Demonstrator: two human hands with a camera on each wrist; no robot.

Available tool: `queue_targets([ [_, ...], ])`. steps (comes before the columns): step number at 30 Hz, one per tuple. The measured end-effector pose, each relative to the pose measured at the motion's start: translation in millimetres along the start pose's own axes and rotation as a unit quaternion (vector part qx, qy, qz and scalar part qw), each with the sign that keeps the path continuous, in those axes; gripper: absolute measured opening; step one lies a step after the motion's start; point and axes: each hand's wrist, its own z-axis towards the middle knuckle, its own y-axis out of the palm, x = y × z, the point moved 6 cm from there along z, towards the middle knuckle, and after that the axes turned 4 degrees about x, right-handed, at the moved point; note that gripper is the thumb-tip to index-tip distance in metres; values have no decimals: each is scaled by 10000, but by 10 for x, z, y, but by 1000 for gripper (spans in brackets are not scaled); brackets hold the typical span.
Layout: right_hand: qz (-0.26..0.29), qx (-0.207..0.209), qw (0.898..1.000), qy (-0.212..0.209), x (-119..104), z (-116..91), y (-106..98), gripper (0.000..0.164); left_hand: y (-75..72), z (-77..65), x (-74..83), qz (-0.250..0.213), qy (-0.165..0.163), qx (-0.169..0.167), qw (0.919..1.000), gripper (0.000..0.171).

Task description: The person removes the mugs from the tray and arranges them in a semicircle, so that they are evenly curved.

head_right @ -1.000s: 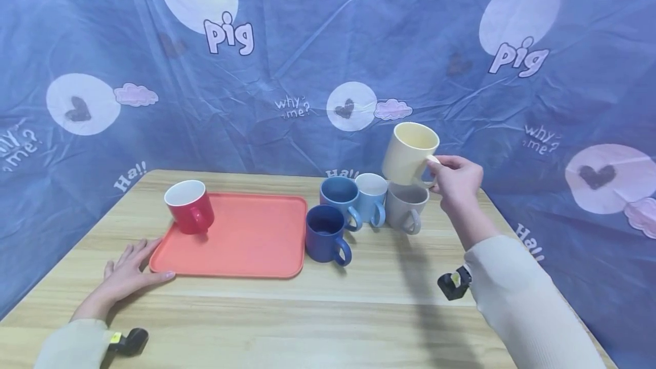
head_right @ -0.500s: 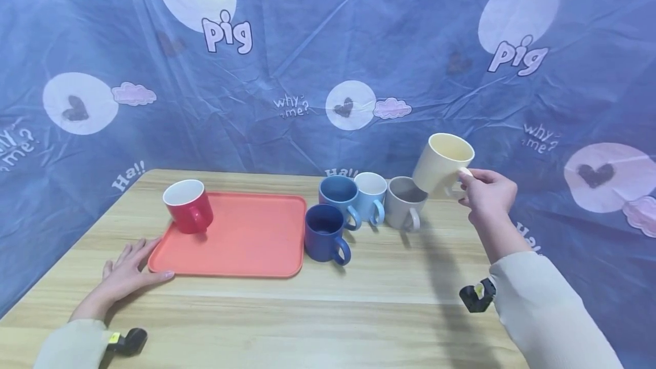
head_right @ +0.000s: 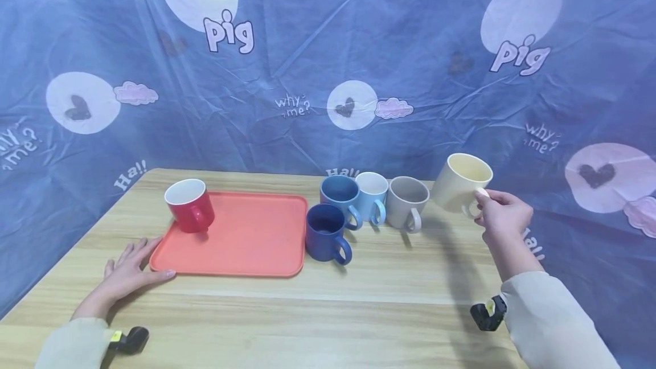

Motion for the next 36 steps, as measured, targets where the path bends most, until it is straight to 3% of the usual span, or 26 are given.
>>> queue_targets([
  [2,-177,123,9998,-20,237,339,-127,11,0,2,2,8,2,-5,10000,98],
  [5,-338,166,9992,-156,577,808,-305,25,-1,5,3,39,-10,-13,10000,98],
  [9,-426,97,9989,-151,838,1044,-422,40,-10,7,16,24,-9,-16,10000,98],
  [21,43,313,9991,-293,1083,685,-382,25,9,6,16,49,5,-21,10000,98],
  [29,273,449,9986,69,1211,530,-341,25,4,0,9,29,3,-12,10000,98],
  [36,220,518,9984,61,1192,281,-266,20,4,-10,14,0,-28,-24,10000,98],
])
